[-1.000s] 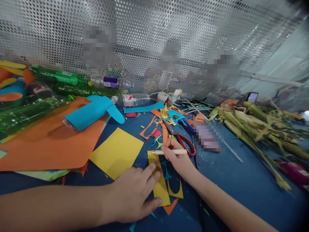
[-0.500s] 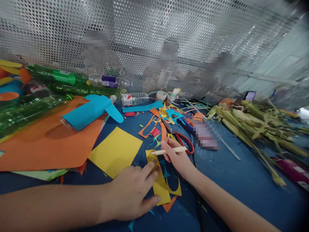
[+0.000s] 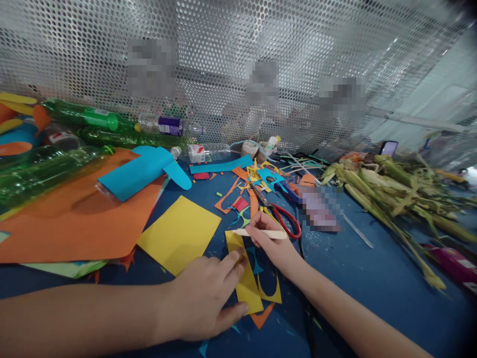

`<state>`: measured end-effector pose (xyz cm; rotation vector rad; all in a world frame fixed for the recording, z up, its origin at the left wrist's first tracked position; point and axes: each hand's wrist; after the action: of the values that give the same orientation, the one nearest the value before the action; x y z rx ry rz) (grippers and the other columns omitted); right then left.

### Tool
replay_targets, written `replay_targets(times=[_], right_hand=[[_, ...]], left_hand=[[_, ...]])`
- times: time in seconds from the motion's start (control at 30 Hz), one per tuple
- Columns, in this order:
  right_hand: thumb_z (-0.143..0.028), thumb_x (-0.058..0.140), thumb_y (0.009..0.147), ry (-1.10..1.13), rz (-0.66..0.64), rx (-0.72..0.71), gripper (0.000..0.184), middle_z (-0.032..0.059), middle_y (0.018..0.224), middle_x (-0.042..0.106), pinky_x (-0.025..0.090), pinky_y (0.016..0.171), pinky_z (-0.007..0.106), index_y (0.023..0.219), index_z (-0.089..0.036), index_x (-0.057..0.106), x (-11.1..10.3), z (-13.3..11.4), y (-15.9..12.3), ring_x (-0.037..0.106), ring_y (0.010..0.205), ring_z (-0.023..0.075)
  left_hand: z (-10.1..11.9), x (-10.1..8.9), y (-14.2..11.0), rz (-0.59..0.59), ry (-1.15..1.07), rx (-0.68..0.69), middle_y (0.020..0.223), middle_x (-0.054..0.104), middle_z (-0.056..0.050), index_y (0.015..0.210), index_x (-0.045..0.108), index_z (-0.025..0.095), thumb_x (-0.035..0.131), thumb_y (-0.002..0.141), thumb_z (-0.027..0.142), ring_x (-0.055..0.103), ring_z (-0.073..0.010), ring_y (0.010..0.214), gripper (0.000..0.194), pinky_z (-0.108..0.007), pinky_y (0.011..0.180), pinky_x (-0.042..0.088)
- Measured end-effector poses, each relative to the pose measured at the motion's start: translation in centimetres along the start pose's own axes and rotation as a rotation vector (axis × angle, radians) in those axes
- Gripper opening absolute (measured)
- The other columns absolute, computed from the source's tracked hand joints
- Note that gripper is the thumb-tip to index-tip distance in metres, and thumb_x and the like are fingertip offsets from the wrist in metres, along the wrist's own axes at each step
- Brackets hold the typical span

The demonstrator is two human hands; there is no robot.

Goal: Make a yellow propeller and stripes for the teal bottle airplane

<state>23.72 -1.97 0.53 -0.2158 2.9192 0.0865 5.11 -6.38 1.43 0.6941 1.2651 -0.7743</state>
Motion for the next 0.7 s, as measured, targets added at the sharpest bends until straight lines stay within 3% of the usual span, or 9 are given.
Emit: replay_targets(times=[0.43,0.7], right_hand=[[-0.03,0.055,0.08,0.006,0.01,0.003,0.014,-0.0054,0.058,0.043,0.028,0.048,0.024,0.072,-0.021,0.047,0.08,-0.12,0.1,0.037,0.051,0.0099],[-0.033,0.054,0.081,0.02,0.012,0.026,0.017,-0.005,0.057,0.043,0.029,0.048,0.024,0.072,-0.021,0.046,0.09,-0.15,0.16,0.038,0.051,0.0099]], left_hand=[[0.15,0.36,-0.13,0.022,-0.01,-0.042,0.127,0.047,-0.024,0.125,0.044,0.002,0.034,0.088,0.045,0.06,-0.0328,0.094,0.058,-0.043,0.071,0.052],[0.08,0.18,-0.17,0.023,-0.006,-0.035,0.131,0.044,-0.02,0.126,0.044,0.007,0.031,0.088,0.047,0.061,-0.0307,0.091,0.056,-0.044,0.071,0.052]])
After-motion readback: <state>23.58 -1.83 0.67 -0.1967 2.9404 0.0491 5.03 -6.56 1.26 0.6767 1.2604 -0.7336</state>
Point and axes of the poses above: each hand's wrist, its own y-axis towards the middle knuckle, its own x-axis out of the palm, z = x × y
